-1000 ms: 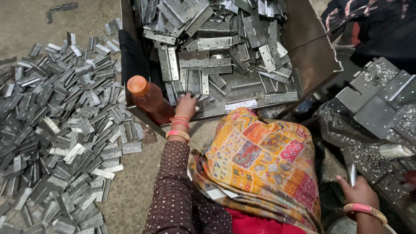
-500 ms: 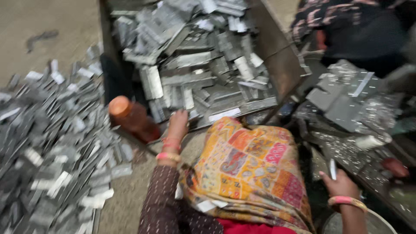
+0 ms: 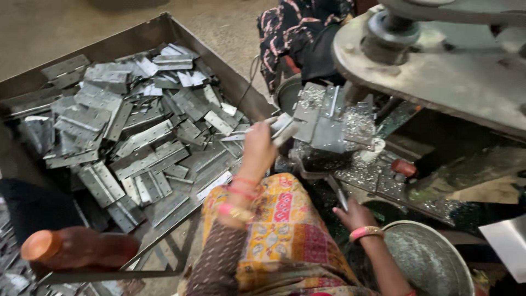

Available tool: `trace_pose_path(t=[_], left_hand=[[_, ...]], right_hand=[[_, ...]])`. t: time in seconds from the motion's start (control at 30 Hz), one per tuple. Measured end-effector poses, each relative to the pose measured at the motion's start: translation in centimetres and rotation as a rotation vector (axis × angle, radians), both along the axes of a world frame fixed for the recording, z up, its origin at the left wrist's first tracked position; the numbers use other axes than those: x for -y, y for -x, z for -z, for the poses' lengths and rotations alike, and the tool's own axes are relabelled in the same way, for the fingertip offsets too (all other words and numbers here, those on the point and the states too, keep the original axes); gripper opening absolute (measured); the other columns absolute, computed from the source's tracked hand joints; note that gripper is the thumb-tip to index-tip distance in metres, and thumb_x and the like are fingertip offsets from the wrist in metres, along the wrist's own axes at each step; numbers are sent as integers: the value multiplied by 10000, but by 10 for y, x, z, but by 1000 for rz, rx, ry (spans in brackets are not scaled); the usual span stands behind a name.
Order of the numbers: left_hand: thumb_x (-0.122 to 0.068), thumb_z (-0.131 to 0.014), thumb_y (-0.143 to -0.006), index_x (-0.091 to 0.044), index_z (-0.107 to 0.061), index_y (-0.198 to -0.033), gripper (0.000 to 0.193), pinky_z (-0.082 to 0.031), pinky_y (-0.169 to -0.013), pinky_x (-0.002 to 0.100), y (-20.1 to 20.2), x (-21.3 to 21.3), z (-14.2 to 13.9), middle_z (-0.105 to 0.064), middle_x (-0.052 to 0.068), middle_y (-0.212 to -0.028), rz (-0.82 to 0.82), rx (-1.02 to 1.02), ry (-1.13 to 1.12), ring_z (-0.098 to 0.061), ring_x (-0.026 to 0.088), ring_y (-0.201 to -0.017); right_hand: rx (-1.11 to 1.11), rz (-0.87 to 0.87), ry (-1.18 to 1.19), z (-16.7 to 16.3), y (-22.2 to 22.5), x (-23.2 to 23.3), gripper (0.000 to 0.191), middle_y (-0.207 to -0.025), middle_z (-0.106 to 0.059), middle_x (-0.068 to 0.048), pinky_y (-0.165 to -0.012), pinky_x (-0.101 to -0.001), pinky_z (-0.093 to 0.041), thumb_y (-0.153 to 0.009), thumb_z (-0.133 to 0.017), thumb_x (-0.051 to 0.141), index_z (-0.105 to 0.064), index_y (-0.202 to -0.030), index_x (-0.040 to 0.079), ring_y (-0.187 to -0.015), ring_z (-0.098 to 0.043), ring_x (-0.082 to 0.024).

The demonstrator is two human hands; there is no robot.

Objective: The person repeatedly picks up metal brackets from a bin, places them under a press machine, and operates the lever to process them. The person then returns the processed brackets to the bin.

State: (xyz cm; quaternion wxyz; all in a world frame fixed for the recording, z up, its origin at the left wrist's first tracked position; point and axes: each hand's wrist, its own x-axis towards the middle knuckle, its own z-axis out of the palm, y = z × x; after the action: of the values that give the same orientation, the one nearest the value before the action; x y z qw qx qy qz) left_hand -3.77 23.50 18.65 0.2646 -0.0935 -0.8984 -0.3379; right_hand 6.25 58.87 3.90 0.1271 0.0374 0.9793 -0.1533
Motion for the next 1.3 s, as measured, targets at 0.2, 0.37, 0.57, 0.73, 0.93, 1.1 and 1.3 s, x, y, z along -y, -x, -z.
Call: trace_pose_path(t=[0.2,0.37,0.57,0.73,0.93,1.1,1.3], left_hand=[[-425,-644,-910,15,-681,-1211,534,-321,-1145,589,4,-123,5,-557,201,-1419,-25,-41,400,-479,373,-1369],[-319,-613,-876,-33,-727,-1149,412,-284,-1164,607,-16,-149,26,-558,176,-1432,39,72,452,-453,337,-1410],[-302,-584,-957,-35,-739,-1017,315,-347,-1093,624,32,-152,25,-615,143,-1334,33,78,353,-532,333,-1319],[-236,-609,-877,-72,-756,-974,240,-391,-1148,586,44,-150,27,-634,106,-1319,27,77,398,-557,291,-1324],[-258,-649,-777,-27,-751,-1022,352,-394,-1020,615,26,-143,25,-618,144,-1326,34,-59,350,-559,332,-1251],[-213,-626,-830,-63,-763,-984,255,-387,-1089,598,21,-142,26,-624,138,-1318,62,90,468,-581,312,-1234],[-166,-570,-883,-60,-768,-935,230,-375,-1091,615,56,-155,32,-657,163,-1290,-1,-58,409,-614,324,-1192]], right_hand=[[15,3,30,-4,-5,1,608,-1003,-720,-278,-821,-574,-548,-850,-676,600,-578,-1080,45,-951,-687,-491],[130,-36,-2,-33,18,4,667,-1053,-718,-277,-855,-541,-564,-823,-705,616,-573,-1106,27,-992,-701,-465],[85,-61,-34,-46,25,2,660,-1020,-726,-264,-843,-523,-572,-826,-699,635,-616,-1061,24,-971,-713,-446],[-25,64,105,2,-27,15,507,-864,-725,-285,-744,-604,-541,-898,-631,500,-559,-1102,43,-843,-698,-493],[-42,66,69,33,-33,14,472,-850,-721,-271,-742,-601,-552,-916,-622,491,-560,-1093,58,-839,-700,-493],[34,-56,-50,-1,19,-6,613,-941,-720,-252,-795,-552,-577,-817,-739,583,-601,-1050,33,-909,-710,-465],[34,-2,-22,-8,4,2,540,-942,-729,-239,-800,-555,-567,-864,-693,551,-636,-1083,60,-904,-703,-468]])
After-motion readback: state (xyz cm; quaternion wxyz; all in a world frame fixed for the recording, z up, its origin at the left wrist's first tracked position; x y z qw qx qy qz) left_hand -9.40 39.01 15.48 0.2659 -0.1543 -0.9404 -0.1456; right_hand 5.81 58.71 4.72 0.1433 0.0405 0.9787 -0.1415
